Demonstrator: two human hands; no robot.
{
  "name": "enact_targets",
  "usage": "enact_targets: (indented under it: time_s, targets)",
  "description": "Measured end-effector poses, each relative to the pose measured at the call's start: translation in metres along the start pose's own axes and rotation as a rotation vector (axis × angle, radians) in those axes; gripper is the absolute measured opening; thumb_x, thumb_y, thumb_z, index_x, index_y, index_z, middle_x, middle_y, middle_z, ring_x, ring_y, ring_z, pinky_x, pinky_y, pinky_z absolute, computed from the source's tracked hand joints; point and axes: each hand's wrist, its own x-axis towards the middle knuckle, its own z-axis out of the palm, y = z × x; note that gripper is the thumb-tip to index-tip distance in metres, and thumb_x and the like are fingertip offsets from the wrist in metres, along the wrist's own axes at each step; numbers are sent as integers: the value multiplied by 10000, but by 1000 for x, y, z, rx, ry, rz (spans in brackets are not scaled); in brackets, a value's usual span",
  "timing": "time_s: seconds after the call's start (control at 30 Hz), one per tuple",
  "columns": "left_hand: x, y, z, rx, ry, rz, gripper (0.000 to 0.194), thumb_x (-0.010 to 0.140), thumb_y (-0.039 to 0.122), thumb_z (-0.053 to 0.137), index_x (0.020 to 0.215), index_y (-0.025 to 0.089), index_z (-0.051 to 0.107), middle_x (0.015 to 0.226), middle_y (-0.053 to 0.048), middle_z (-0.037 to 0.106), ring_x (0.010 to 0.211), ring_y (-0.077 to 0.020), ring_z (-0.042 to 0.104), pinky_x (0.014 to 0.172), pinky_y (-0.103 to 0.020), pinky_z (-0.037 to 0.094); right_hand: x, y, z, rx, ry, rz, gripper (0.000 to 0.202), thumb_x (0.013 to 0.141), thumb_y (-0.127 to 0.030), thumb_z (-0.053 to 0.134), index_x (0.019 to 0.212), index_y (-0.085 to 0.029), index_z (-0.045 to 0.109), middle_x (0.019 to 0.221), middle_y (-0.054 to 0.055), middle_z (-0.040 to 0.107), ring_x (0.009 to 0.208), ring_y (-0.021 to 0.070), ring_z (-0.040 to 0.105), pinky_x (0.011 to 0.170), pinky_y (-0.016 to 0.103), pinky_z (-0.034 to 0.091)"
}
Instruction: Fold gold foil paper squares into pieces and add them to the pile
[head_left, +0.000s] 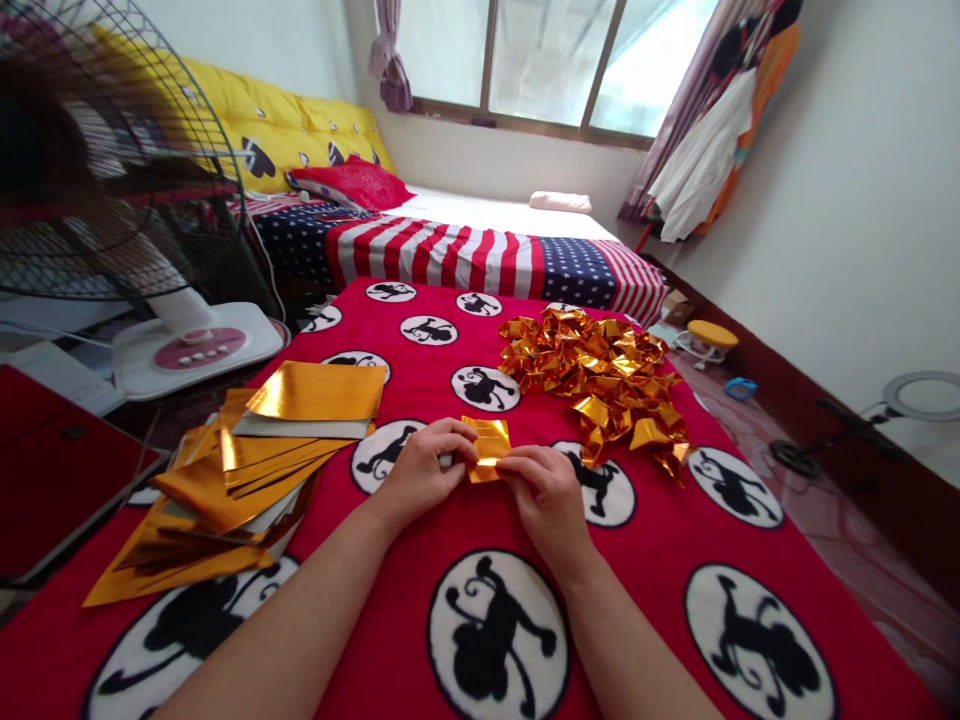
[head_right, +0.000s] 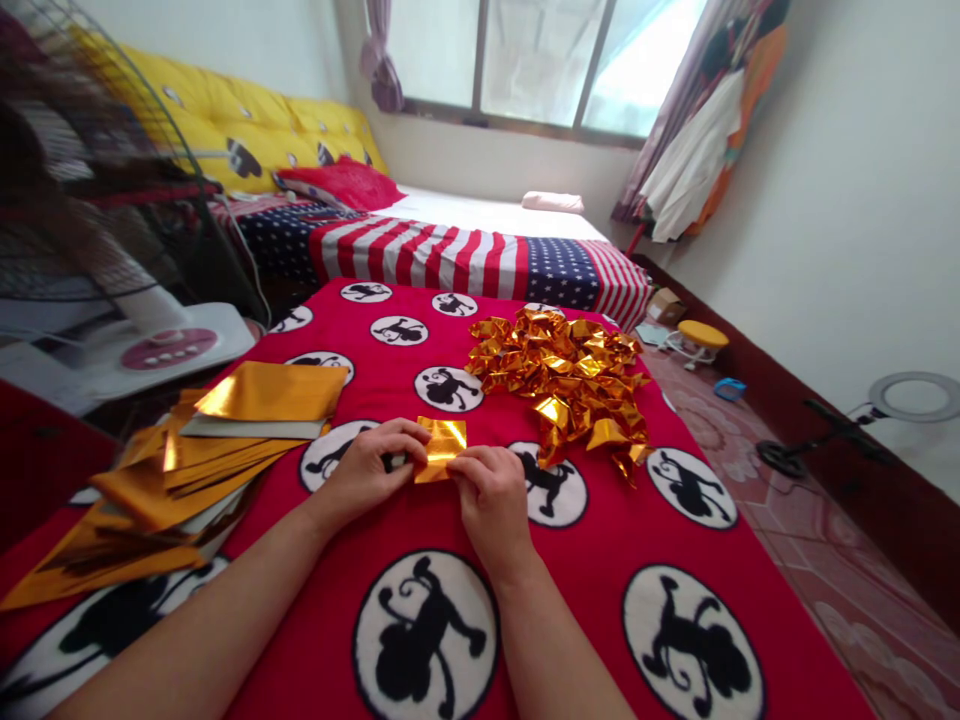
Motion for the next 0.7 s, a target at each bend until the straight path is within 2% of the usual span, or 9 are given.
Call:
enact_targets:
  time_s: [0.17,0.47,0.6,0.7]
  targets:
    - [-1,-3,1,90,-6,19,171,739,67,640,746,221,715,1019,-55,654,994,-189,603,905,-365,494,1,-1,0,0,-25,9,143,864,-152,591,856,-233,708,885,27,687,832,179,603,819,361,432]
    - [1,-2,1,124,-6,57,144,772,118,668,818,238,734,909,-40,720,922,-195,583,840,-362,502,-1,0,0,-3,32,90,155,852,-141,579,837,-232,704,835,25,674,798,180,597,747,328,441]
    - [1,-1,1,133,-65,74,130,784,126,663,818,232,730,882,-26,730,880,-180,589,823,-344,499,-1,-1,-1,-12,39,113,182,818,-100,570,822,-230,698,839,26,661,808,185,586,741,327,439]
    - [0,4,-2,190,-131,87,110,771,161,674,820,239,734,911,-17,725,866,-178,595,828,-350,490,1,-7,-4,-80,21,51,227,743,-58,594,864,-225,689,928,34,655,888,203,570,808,355,414]
